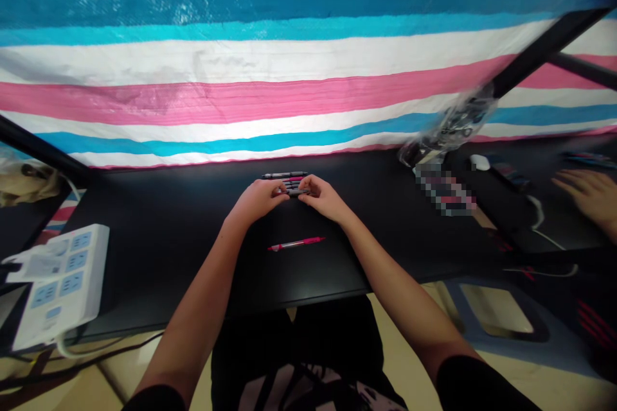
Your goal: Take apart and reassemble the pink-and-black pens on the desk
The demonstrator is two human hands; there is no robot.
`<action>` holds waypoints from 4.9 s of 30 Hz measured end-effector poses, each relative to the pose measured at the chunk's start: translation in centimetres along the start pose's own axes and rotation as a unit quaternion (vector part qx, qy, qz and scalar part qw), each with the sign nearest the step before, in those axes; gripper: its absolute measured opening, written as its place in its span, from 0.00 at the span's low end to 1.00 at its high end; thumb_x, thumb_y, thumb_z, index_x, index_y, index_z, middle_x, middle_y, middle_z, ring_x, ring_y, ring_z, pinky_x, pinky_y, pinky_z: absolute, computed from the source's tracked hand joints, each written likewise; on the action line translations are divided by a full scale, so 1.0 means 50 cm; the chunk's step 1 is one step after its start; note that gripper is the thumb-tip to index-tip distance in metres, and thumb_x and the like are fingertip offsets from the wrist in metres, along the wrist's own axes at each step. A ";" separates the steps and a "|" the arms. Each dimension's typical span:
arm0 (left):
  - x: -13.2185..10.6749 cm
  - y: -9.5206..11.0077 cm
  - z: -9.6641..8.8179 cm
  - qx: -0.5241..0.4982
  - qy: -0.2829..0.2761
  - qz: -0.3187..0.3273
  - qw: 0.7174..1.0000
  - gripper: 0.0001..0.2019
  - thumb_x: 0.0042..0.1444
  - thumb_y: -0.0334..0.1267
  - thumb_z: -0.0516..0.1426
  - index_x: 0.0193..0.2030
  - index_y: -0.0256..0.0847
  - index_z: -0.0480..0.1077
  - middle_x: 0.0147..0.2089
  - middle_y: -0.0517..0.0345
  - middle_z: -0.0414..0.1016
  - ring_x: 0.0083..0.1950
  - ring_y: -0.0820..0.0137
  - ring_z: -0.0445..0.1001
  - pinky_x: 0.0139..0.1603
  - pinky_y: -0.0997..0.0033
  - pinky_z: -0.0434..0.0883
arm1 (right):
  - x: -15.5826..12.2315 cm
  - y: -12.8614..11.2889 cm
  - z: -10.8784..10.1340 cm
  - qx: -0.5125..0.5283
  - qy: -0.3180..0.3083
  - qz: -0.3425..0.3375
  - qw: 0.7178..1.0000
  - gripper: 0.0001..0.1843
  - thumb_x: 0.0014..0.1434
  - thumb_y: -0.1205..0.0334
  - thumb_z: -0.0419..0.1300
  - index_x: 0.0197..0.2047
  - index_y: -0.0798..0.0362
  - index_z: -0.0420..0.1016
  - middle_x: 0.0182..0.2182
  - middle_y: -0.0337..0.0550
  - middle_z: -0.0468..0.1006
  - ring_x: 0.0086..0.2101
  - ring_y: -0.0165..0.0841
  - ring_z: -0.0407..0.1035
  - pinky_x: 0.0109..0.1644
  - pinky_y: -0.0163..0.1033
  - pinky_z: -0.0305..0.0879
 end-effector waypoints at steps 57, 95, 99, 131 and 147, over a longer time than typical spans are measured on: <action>-0.006 -0.022 -0.007 -0.019 0.033 0.011 0.999 0.09 0.64 0.42 0.56 0.39 0.41 0.76 0.25 0.60 0.72 0.27 0.71 0.68 0.31 0.70 0.59 | 0.001 0.015 -0.021 0.301 0.054 0.096 0.947 0.21 0.58 0.47 0.68 0.41 0.47 0.60 0.35 0.40 0.84 0.35 0.37 0.83 0.31 0.34 0.73; -0.007 -0.027 -0.015 -0.002 0.025 -0.026 0.999 0.09 0.63 0.42 0.56 0.39 0.42 0.75 0.27 0.59 0.73 0.27 0.70 0.67 0.32 0.69 0.58 | 0.005 0.020 -0.036 0.241 0.098 0.061 0.964 0.23 0.60 0.41 0.66 0.44 0.45 0.61 0.36 0.39 0.83 0.29 0.31 0.76 0.34 0.37 0.72; -0.007 -0.027 -0.015 -0.003 0.023 -0.028 0.999 0.09 0.63 0.43 0.55 0.39 0.42 0.74 0.28 0.59 0.73 0.28 0.70 0.67 0.32 0.69 0.58 | 0.006 0.021 -0.038 0.254 0.101 0.054 0.960 0.22 0.60 0.42 0.67 0.44 0.45 0.61 0.36 0.38 0.83 0.25 0.29 0.72 0.33 0.37 0.71; -0.002 -0.036 -0.006 -0.004 0.030 -0.011 0.999 0.09 0.63 0.41 0.56 0.42 0.42 0.76 0.28 0.59 0.74 0.27 0.71 0.68 0.31 0.70 0.59 | 0.008 0.019 -0.036 0.317 0.088 0.024 0.944 0.17 0.61 0.50 0.69 0.43 0.45 0.66 0.37 0.37 0.84 0.25 0.27 0.72 0.31 0.33 0.70; -0.004 -0.033 -0.008 -0.003 0.033 -0.006 0.999 0.09 0.65 0.41 0.55 0.41 0.42 0.75 0.28 0.59 0.74 0.27 0.70 0.68 0.31 0.70 0.58 | 0.006 0.016 -0.042 0.324 0.106 0.033 0.939 0.17 0.57 0.49 0.72 0.41 0.46 0.70 0.32 0.37 0.83 0.22 0.26 0.70 0.27 0.32 0.66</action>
Point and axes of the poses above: each hand's wrist, its own x-axis towards the middle knuckle, its own z-axis out of the palm, y = z × x, the point moved 6 cm from there along x, towards the middle knuckle
